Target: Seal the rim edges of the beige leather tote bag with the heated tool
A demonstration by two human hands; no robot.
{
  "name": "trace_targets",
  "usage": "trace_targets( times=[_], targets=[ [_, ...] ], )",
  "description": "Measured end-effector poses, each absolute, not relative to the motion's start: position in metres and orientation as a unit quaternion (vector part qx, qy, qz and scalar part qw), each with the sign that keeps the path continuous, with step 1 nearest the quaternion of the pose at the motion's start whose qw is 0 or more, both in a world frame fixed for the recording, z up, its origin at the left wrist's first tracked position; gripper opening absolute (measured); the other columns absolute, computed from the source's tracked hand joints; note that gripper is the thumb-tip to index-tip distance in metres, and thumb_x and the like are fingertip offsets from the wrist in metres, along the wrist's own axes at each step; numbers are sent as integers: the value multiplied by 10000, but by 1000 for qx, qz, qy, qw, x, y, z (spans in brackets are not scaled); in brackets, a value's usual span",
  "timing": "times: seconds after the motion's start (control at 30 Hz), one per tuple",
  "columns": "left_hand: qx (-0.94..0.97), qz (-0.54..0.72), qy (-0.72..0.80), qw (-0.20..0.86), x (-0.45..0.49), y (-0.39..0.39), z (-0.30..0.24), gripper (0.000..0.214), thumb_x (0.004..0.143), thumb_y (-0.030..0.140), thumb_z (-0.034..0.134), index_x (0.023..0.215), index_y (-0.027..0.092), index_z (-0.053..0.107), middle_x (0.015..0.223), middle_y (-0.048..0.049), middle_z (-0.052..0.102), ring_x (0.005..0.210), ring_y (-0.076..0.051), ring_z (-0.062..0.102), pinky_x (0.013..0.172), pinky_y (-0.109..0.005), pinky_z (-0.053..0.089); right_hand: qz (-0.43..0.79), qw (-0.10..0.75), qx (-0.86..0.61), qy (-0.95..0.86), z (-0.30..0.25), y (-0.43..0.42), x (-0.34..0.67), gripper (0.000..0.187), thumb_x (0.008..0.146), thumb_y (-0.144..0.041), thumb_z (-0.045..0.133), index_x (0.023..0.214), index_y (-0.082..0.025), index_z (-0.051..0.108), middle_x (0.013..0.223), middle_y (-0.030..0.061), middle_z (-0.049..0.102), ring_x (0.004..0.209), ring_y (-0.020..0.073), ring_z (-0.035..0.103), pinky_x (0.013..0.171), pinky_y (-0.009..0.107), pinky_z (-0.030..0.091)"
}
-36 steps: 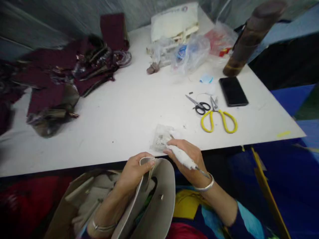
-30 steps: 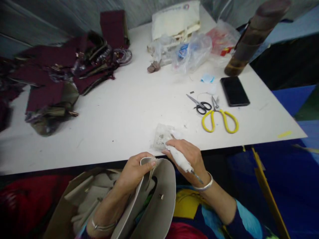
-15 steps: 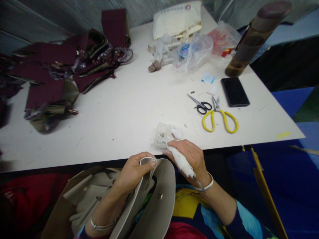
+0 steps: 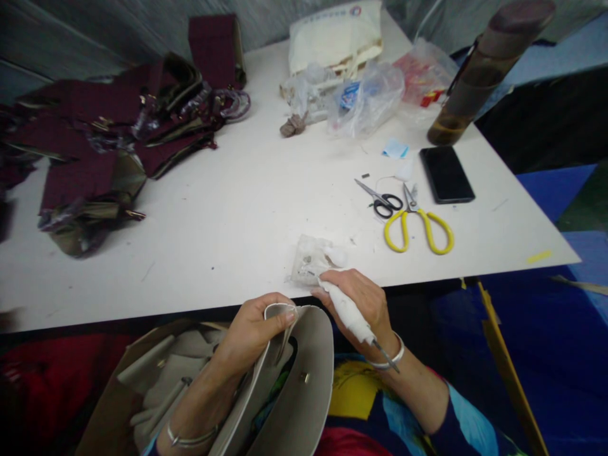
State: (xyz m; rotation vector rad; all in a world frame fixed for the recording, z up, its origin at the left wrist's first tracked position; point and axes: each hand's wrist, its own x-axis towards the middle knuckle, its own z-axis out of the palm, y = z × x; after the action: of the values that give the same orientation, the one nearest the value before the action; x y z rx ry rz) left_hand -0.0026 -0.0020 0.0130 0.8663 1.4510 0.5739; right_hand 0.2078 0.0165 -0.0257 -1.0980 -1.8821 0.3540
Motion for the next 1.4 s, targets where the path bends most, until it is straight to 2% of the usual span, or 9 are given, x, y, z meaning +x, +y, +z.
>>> trace_targets(
  times=[0.27, 0.4, 0.5, 0.77, 0.93, 1.23, 1.4],
  targets=[
    [368, 257, 634, 630, -4, 1, 7, 270, 697, 394, 784, 751, 147, 690, 641, 9, 596, 616, -130, 479, 614, -247, 380, 161, 454, -424, -767, -28, 17, 204, 179, 961, -173, 728, 1126, -158, 659, 950, 78, 764, 844, 198, 722, 775, 314, 569],
    [362, 253, 640, 629, -6, 4, 4, 264, 704, 386, 786, 768, 144, 697, 641, 9, 604, 616, -134, 486, 617, -252, 384, 133, 408, -394, -812, -28, 17, 204, 185, 978, -160, 691, 1157, -151, 644, 963, 93, 757, 865, 234, 706, 784, 371, 551],
    [365, 246, 646, 624, -6, 6, 1, 255, 710, 379, 777, 777, 146, 697, 645, 11, 601, 616, -136, 486, 616, -253, 381, 137, 390, -400, -818, -26, 19, 204, 171, 984, -178, 682, 1150, -170, 642, 953, 77, 756, 855, 229, 704, 776, 373, 542],
    [354, 233, 646, 634, -5, 9, 3, 261, 711, 386, 767, 785, 150, 683, 652, 9, 600, 617, -138, 487, 604, -254, 373, 173, 462, -398, -773, -25, 23, 206, 196, 961, -194, 729, 1144, -193, 658, 918, 61, 769, 810, 205, 724, 748, 341, 560],
    [352, 237, 646, 634, -6, 9, 4, 266, 720, 393, 769, 794, 153, 683, 650, 19, 599, 609, -134, 493, 615, -251, 389, 192, 460, -422, -757, -27, 21, 206, 156, 989, -241, 696, 1138, -196, 679, 924, 63, 777, 805, 202, 740, 717, 329, 590],
    [342, 252, 649, 631, -7, 6, 2, 229, 710, 357, 784, 790, 160, 699, 654, 16, 615, 613, -135, 501, 617, -246, 386, 222, 478, -405, -747, -28, 16, 205, 217, 976, -176, 693, 1191, -194, 673, 977, 81, 773, 857, 213, 741, 746, 340, 613],
    [337, 260, 647, 633, -7, 4, 1, 249, 713, 378, 789, 792, 160, 698, 657, 12, 616, 615, -136, 504, 601, -241, 381, 207, 474, -441, -733, -26, 13, 206, 143, 991, -217, 664, 1132, -208, 691, 938, 66, 776, 794, 210, 743, 719, 332, 617]
  ],
)
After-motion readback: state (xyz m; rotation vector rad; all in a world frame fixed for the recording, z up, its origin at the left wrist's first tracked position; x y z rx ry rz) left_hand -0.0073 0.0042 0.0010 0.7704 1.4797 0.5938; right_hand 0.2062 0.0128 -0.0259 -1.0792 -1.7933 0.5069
